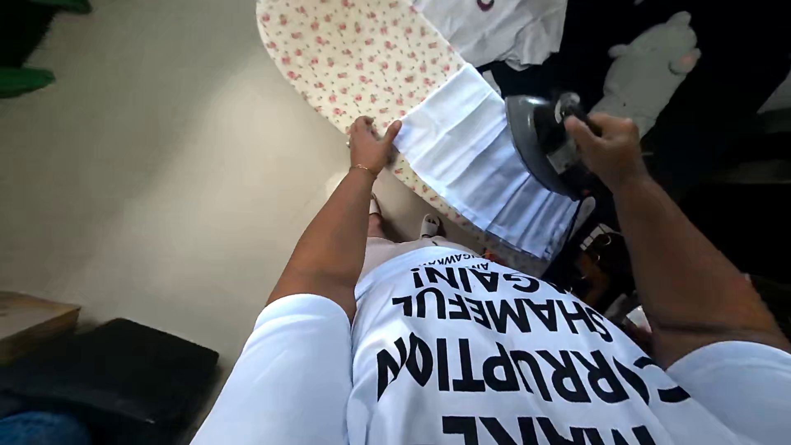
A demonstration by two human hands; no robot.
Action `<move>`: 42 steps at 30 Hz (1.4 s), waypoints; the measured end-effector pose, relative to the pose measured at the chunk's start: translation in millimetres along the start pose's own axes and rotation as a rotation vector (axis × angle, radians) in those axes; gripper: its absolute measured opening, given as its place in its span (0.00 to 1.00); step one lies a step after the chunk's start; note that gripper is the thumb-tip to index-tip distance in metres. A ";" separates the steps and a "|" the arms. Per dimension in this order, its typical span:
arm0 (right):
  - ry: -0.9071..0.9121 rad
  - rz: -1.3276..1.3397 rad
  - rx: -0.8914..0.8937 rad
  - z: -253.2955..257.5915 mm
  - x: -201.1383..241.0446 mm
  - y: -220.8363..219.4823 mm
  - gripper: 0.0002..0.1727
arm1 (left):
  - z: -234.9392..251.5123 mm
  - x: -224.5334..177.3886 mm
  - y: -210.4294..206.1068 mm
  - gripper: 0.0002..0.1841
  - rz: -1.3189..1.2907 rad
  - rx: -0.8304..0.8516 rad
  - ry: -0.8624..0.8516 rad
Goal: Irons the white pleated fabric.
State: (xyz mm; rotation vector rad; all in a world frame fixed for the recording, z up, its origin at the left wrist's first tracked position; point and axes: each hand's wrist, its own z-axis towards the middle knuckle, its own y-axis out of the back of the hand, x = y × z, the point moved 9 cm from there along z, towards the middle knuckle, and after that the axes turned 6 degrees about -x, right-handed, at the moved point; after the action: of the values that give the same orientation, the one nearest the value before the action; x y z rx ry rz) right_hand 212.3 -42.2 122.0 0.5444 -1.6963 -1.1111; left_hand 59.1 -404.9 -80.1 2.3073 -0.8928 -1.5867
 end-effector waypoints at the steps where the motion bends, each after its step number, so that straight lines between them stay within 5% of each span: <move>1: -0.001 -0.012 -0.002 -13.0 -25.3 3.0 0.32 | 1.0 -0.4 0.4 0.47 0.019 -0.010 0.007; 5: -0.121 0.021 0.000 -55.8 -109.6 -12.1 0.31 | 1.0 -0.7 -2.8 0.47 0.107 -0.055 0.039; 9: -0.099 0.062 0.058 -84.8 -143.1 -35.2 0.30 | 6.4 -1.4 -5.6 0.46 0.150 -0.062 0.012; 19: 0.083 0.054 0.383 -135.2 -108.7 -90.2 0.33 | 12.3 6.5 -8.8 0.51 0.179 -0.023 0.002; 32: -0.030 0.053 0.384 -157.0 -132.6 -77.2 0.28 | 7.5 5.2 -7.9 0.52 0.256 -0.039 -0.004; 42: 0.023 0.010 0.511 -136.1 -85.7 -109.8 0.32 | 12.7 8.9 -9.2 0.52 0.264 -0.035 -0.004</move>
State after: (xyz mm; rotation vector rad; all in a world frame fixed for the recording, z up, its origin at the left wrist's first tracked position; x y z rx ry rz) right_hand 354.3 -85.5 -3.9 0.8595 -1.9647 -0.6518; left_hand 53.1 -400.6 -96.6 2.0626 -1.1091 -1.4824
